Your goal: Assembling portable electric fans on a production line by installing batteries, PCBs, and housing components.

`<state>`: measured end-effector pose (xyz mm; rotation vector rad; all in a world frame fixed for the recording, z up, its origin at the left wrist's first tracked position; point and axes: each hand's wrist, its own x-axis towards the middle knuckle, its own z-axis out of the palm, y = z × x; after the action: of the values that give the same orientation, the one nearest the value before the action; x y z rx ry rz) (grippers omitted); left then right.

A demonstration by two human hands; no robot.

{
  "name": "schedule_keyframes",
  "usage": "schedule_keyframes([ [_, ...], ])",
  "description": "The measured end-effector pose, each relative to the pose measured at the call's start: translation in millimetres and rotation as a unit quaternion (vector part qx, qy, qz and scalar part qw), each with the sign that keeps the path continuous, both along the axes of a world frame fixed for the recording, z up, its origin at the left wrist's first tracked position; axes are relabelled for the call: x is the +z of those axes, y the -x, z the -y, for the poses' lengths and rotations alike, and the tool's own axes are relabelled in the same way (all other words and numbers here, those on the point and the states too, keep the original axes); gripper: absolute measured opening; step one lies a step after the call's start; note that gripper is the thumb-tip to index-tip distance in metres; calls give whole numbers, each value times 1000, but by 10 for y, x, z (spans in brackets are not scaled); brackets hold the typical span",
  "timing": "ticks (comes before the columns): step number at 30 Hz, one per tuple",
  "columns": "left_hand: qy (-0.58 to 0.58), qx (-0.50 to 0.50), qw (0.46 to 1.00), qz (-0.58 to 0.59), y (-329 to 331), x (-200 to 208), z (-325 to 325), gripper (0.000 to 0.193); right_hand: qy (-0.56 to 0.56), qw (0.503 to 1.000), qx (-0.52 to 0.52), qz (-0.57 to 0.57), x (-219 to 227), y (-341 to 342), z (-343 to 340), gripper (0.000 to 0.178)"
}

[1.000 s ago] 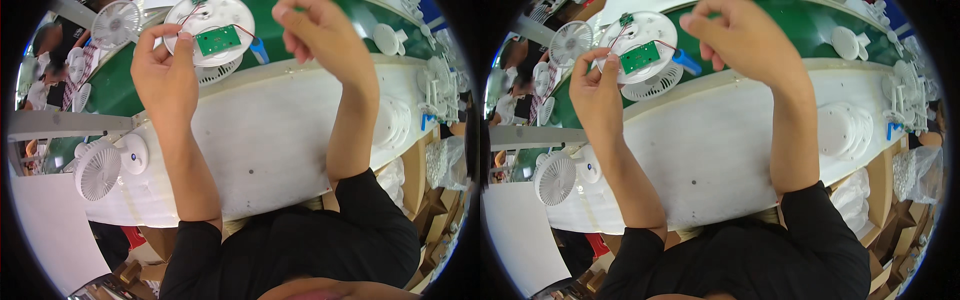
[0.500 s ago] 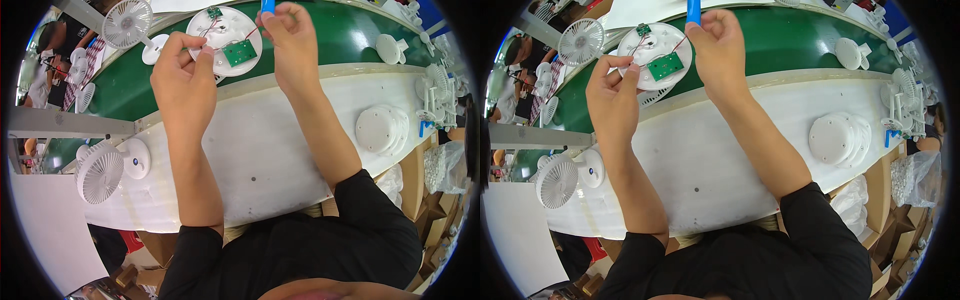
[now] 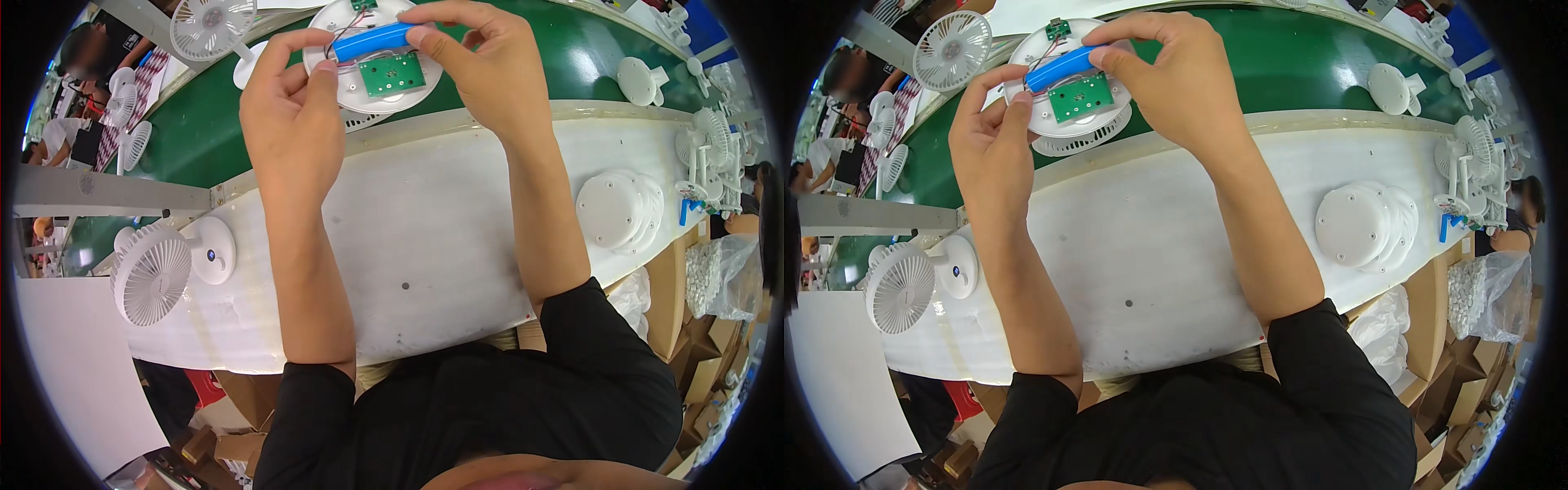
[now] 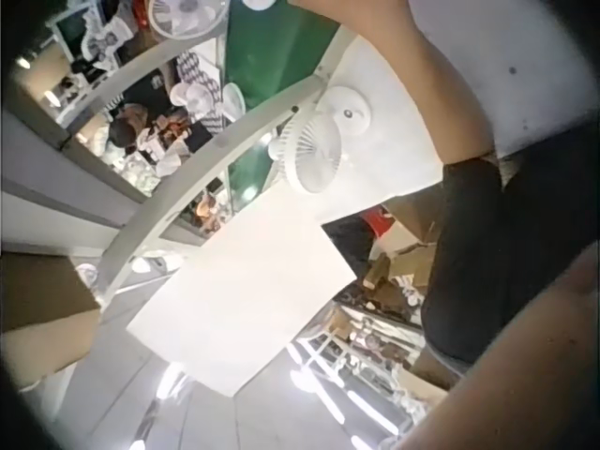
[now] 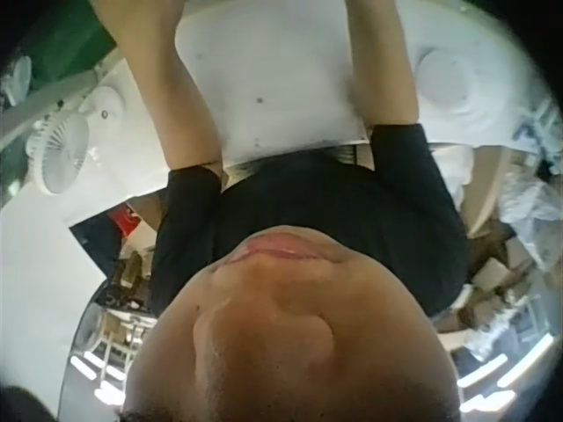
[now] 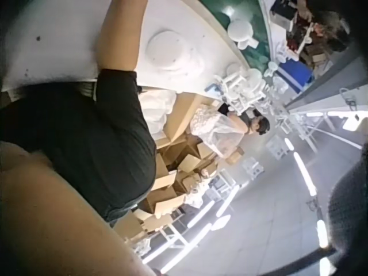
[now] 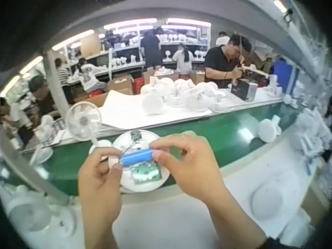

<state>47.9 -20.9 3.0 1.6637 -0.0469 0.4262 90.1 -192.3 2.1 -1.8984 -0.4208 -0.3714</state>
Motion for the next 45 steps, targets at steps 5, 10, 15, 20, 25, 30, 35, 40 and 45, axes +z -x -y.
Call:
schedule_keyframes([
  [5, 27, -30, 999, -36, -19, -14, -89, 20, -45, 998, 26, 43, -355, -202, -10, 18],
  [10, 107, -57, 992, -31, -12, 15, -177, 17, -121, 984, 57, -114, -197, -125, -62, 15],
  [15, -113, 29, 993, -19, -96, 69, -475, 17, -25, 996, 61, -51, -101, -196, -116, 22],
  [20, -3, -37, 999, -24, -222, 252, -845, 14, 0, 974, -210, 84, 613, 405, -49, 24],
  [25, -45, -67, 996, -35, -298, 368, -885, 15, 282, 881, -380, -10, 597, 1100, 655, 24],
  [30, -41, -92, 993, -57, 27, 121, -1064, 17, 587, 726, -358, 8, -502, 1815, 938, 36],
  [35, -5, -86, 995, -46, 19, 105, -1083, 21, 537, 773, -335, 44, -370, 2029, 768, 42],
  [40, 48, -52, 997, 17, 171, -29, -972, 41, 333, 879, -224, -259, -19, 2101, 455, 41],
  [45, 65, -44, 996, -40, 184, -15, -867, 42, -200, 973, -55, -97, 386, 1405, -232, 36],
])
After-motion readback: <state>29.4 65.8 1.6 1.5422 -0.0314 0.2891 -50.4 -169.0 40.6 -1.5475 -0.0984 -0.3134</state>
